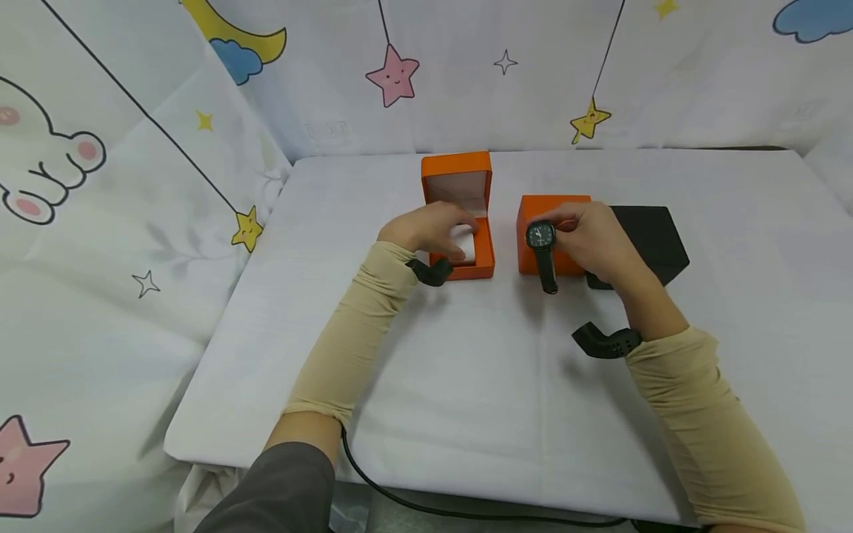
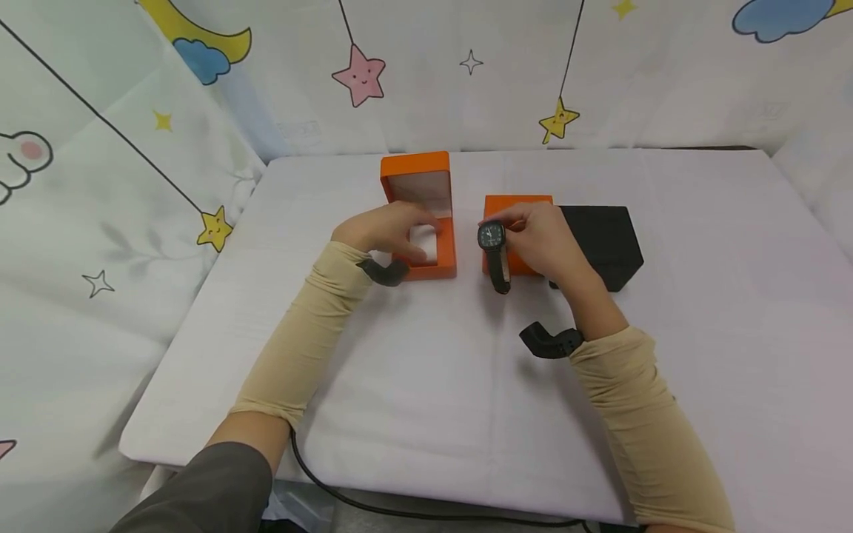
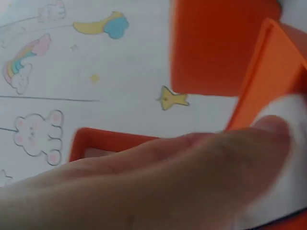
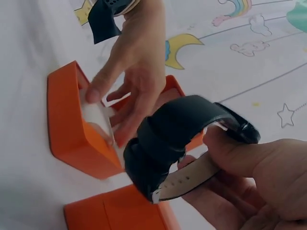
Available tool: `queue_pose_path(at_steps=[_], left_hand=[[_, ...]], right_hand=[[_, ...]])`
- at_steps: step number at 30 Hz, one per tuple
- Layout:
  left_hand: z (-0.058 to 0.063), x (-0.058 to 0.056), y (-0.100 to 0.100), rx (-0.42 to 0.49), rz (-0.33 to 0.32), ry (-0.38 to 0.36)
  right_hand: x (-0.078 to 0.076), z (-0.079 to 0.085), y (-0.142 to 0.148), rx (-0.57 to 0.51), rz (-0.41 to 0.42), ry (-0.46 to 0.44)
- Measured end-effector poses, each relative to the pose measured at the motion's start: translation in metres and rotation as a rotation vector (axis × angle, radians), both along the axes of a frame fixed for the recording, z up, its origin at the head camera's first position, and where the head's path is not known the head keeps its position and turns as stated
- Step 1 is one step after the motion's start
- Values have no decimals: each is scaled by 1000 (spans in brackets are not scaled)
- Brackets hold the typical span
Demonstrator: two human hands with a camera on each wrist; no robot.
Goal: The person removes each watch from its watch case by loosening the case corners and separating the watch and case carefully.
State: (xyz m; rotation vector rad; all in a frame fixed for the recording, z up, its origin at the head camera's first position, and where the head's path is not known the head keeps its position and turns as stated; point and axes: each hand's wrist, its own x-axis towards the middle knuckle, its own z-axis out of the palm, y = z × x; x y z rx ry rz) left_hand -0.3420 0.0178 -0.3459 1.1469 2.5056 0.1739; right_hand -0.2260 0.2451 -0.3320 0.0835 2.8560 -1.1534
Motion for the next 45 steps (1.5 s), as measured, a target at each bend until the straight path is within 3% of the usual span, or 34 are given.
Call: queue_pose_path(at_steps=[2,4,8,11,17,21,27,31,35,40,45], left_hand=[[6,4,0,67,4,28],[14,9,2,195,13,29],[28,23,12,446,-15,-94],[33,32,19,507,-81,-193],[48,49,17,558,-129,-315],[52,51,16,553,-150,-334],[49,49,17,516,-131,-349],[46,47,15,532,-126,-367],[43,42,12,566,-123,-433],[44,35,8,576,-69,-518],[31,29,9,458,-70,-514]], right_hand=[[0,1,-2,16,-5,-11],[1,2,-4,22,-8,-15],[2,3,-11,9,-11,13],[2,1,-17,7,-20,43],[-1,-3,-24,-28,-42,18],[-1,-4,-26,-59,-41,6],[-1,-7,-27,-65,-6,-1],[-1,-8,-25,-88,70,-18],[-1,-5,-22,-162,178,-59],[0,0,-18,-224,324,-75],[0,0,-11,-168,409,-102]])
